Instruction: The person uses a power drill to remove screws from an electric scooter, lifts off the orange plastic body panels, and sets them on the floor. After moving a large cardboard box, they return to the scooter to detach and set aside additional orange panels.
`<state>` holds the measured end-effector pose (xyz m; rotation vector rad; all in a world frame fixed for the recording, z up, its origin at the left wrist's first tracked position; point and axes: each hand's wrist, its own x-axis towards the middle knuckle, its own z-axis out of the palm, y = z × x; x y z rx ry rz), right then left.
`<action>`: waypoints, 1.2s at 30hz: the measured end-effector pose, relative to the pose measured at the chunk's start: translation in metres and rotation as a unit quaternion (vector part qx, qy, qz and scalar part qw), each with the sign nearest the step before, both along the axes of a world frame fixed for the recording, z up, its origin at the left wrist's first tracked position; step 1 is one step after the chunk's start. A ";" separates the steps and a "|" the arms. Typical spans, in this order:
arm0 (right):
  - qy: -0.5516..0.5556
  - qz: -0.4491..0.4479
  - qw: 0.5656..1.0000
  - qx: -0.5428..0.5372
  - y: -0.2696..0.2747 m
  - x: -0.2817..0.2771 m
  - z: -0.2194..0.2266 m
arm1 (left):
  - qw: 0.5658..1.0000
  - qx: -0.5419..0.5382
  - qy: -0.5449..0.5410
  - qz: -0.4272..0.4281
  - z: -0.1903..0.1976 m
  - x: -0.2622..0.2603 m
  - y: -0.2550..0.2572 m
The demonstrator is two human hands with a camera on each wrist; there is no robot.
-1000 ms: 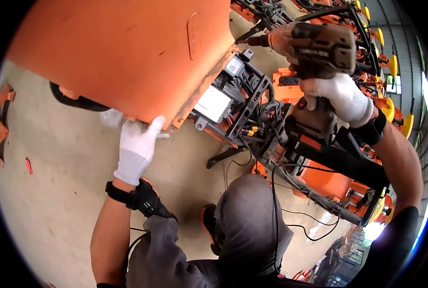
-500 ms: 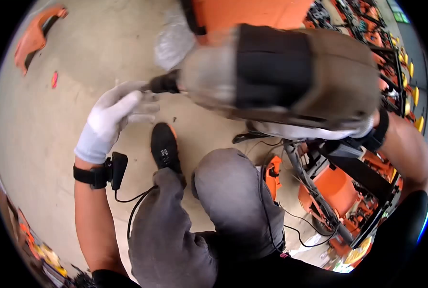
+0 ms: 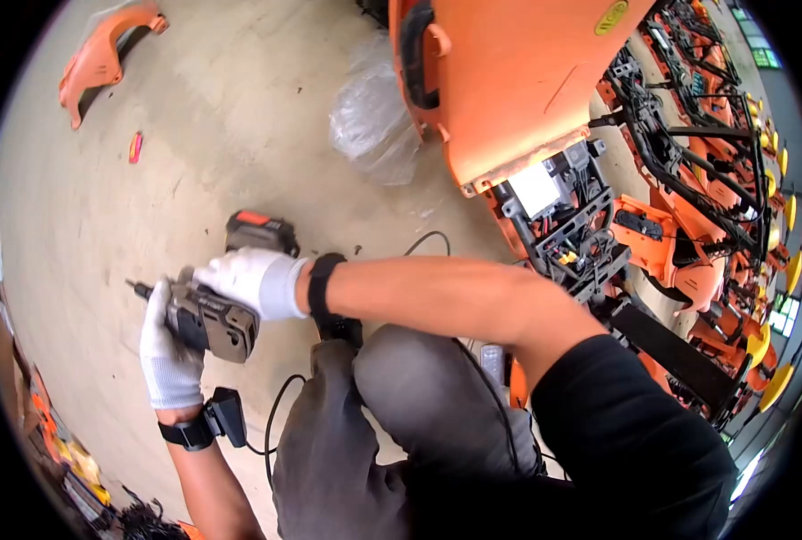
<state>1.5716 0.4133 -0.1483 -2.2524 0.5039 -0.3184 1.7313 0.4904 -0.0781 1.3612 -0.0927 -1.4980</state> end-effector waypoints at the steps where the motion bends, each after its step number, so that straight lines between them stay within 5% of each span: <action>1: -0.005 0.000 1.000 0.016 0.004 0.005 -0.005 | 1.000 0.011 -0.008 0.004 -0.004 0.003 0.003; 5: 0.063 0.056 0.995 0.048 0.009 0.009 -0.015 | 0.996 0.058 -0.065 0.006 -0.025 0.028 0.022; 9: 0.119 0.008 0.988 0.099 -0.006 -0.028 -0.001 | 0.985 0.099 -0.138 -0.007 -0.015 0.013 0.025; 13: 0.025 -0.215 0.969 0.116 -0.012 -0.121 0.002 | 0.984 0.102 -0.144 -0.034 -0.037 0.040 0.046; 16: 0.079 -0.414 0.895 0.146 0.012 -0.178 0.010 | 0.979 0.127 -0.159 -0.008 -0.041 0.042 0.051; 19: 0.041 -0.587 0.781 0.211 0.045 -0.206 -0.004 | 0.978 0.130 -0.161 -0.017 -0.065 0.063 0.061; 20: -0.061 -0.617 0.724 0.301 0.047 -0.215 -0.015 | 0.975 0.124 -0.183 0.005 -0.068 0.061 0.063; 23: -0.356 -0.568 0.566 0.480 0.042 -0.233 -0.014 | 0.964 0.149 -0.221 0.007 -0.073 0.064 0.061; 27: -0.490 -0.521 0.462 0.524 0.029 -0.229 -0.008 | 0.945 0.152 -0.286 -0.038 -0.080 0.064 0.054; 32: -0.518 -0.478 0.430 0.564 0.031 -0.239 -0.032 | 0.953 0.157 -0.256 -0.034 -0.088 0.072 0.050; 36: -0.496 -0.525 0.432 0.540 0.016 -0.232 -0.009 | 0.952 0.158 -0.261 -0.008 -0.085 0.066 0.050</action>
